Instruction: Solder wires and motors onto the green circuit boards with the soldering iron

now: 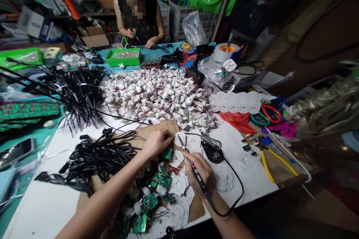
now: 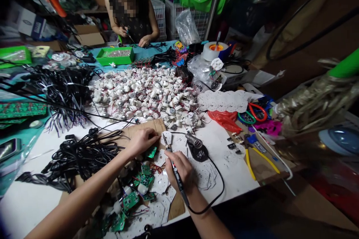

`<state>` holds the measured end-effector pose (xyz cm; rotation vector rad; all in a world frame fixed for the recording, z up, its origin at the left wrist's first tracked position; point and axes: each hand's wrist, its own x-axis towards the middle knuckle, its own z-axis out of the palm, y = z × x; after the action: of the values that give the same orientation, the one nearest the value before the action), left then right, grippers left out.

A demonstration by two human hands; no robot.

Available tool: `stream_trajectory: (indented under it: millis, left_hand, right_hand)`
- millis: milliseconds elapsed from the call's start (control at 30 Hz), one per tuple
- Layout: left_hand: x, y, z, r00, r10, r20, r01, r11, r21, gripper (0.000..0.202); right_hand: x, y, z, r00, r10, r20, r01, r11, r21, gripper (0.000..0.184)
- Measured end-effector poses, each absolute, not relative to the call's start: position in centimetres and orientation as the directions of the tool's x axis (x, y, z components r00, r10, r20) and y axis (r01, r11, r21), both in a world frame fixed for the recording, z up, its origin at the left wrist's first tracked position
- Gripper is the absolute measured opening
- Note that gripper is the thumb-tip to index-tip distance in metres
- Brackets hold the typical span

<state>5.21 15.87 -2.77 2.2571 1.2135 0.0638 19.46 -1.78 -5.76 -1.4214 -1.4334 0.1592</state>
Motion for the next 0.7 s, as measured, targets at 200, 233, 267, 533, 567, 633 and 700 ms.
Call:
stream_trajectory:
  millis: [200,233,267,533,567,633,700]
  left_hand:
    - [5.8,17.5,-1.0,0.583,0.808,-0.086,0.718,-0.463,0.520,0.017]
    - [6.3,17.9,-0.6,0.575,0.817,-0.044,0.717,-0.477,0.508,0.015]
    - [7.0,18.2,-0.2,0.571,0.821,-0.003,0.717,-0.497,0.489,0.014]
    - [12.9,20.3,-0.7,0.614,0.788,0.034,0.773,-0.610,0.177,0.031]
    - [13.2,20.4,-0.9,0.610,0.792,0.026,0.778,-0.605,0.168,0.032]
    - [13.5,20.6,-1.0,0.604,0.797,0.000,0.785,-0.595,0.170,0.032]
    - [13.6,20.8,-0.9,0.602,0.798,-0.038,0.789,-0.587,0.182,0.028]
  right_hand:
    - [19.6,-2.0,-5.5,0.269,0.774,0.573,0.653,0.291,-0.700,0.032]
    - [19.7,-2.1,-5.3,0.277,0.768,0.578,0.653,0.291,-0.699,0.032]
    - [19.7,-2.2,-5.2,0.286,0.761,0.583,0.654,0.289,-0.699,0.032]
    - [20.3,-2.9,-4.7,0.374,0.715,0.590,0.674,0.227,-0.703,0.031]
    - [20.3,-2.9,-4.7,0.378,0.716,0.587,0.673,0.223,-0.705,0.031]
    - [20.3,-2.8,-4.8,0.384,0.708,0.593,0.666,0.233,-0.709,0.031]
    - [20.2,-2.7,-4.9,0.384,0.700,0.602,0.662,0.245,-0.708,0.031]
